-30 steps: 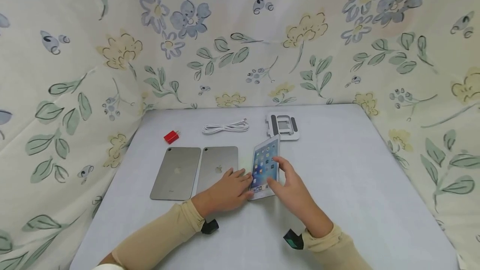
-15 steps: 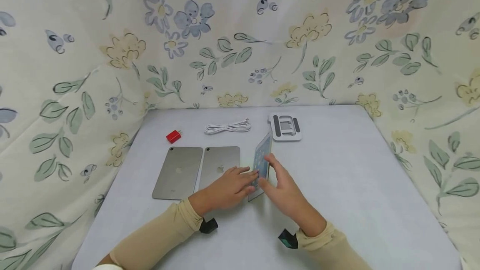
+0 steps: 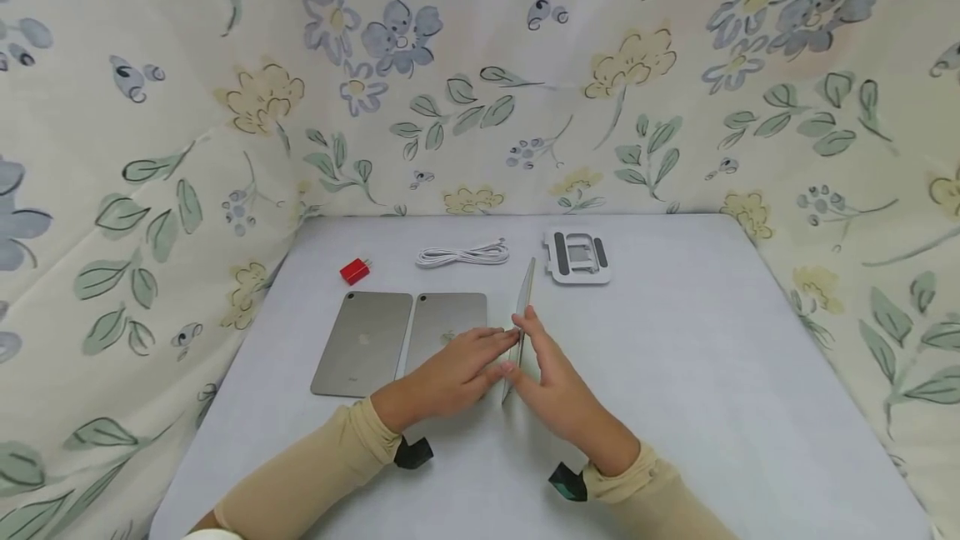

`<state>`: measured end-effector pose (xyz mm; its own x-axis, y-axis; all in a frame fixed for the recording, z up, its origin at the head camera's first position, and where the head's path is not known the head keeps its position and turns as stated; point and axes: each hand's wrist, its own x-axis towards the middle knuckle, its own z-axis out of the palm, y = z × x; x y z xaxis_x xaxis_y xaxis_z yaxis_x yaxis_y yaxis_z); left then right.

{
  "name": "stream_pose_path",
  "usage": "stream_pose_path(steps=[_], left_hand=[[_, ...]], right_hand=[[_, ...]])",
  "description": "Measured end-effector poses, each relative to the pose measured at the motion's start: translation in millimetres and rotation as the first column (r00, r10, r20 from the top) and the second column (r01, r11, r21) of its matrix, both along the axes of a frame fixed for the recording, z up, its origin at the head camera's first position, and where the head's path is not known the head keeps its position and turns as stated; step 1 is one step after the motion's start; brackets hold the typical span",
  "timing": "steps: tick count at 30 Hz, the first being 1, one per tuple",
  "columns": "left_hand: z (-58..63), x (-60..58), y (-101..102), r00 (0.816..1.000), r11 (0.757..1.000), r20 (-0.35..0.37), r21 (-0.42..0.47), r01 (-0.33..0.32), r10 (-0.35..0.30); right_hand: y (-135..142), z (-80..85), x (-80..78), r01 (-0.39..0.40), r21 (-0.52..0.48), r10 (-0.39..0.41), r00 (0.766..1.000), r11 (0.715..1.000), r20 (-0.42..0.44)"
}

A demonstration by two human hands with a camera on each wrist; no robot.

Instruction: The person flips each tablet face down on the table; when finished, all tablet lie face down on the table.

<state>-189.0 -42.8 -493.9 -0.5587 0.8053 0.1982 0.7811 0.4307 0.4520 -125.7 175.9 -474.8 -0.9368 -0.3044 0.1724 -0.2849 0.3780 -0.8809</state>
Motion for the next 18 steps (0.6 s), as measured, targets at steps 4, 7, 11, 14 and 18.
stream_pose_path(steps=[4, 7, 11, 14, 18], left_hand=[[4.9, 0.7, -3, 1.0, 0.999, 0.0, 0.041, 0.003, -0.003], [6.2, 1.2, -6, 1.0, 0.998, 0.019, 0.056, -0.002, 0.0], [6.8, 2.2, -11, 0.998, 0.996, 0.061, 0.084, -0.014, 0.009], [7.8, 3.2, -15, 0.995, 0.994, 0.096, 0.102, -0.027, 0.017], [8.0, 3.6, -22, 0.992, 0.991, 0.117, 0.122, -0.054, 0.039]], right_hand=[[-4, -0.8, 0.4, -0.012, -0.004, 0.012, 1.0, 1.0, -0.005], [-8, -1.2, 0.9, -0.02, -0.003, 0.02, 1.0, 1.0, 0.0], [-11, -2.0, 1.8, -0.039, -0.003, 0.039, 0.999, 0.999, 0.009], [-13, -3.7, 1.8, -0.056, 0.004, 0.056, 0.998, 0.998, 0.007], [-16, -5.6, 1.1, -0.059, 0.02, 0.059, 0.998, 0.998, 0.017]])
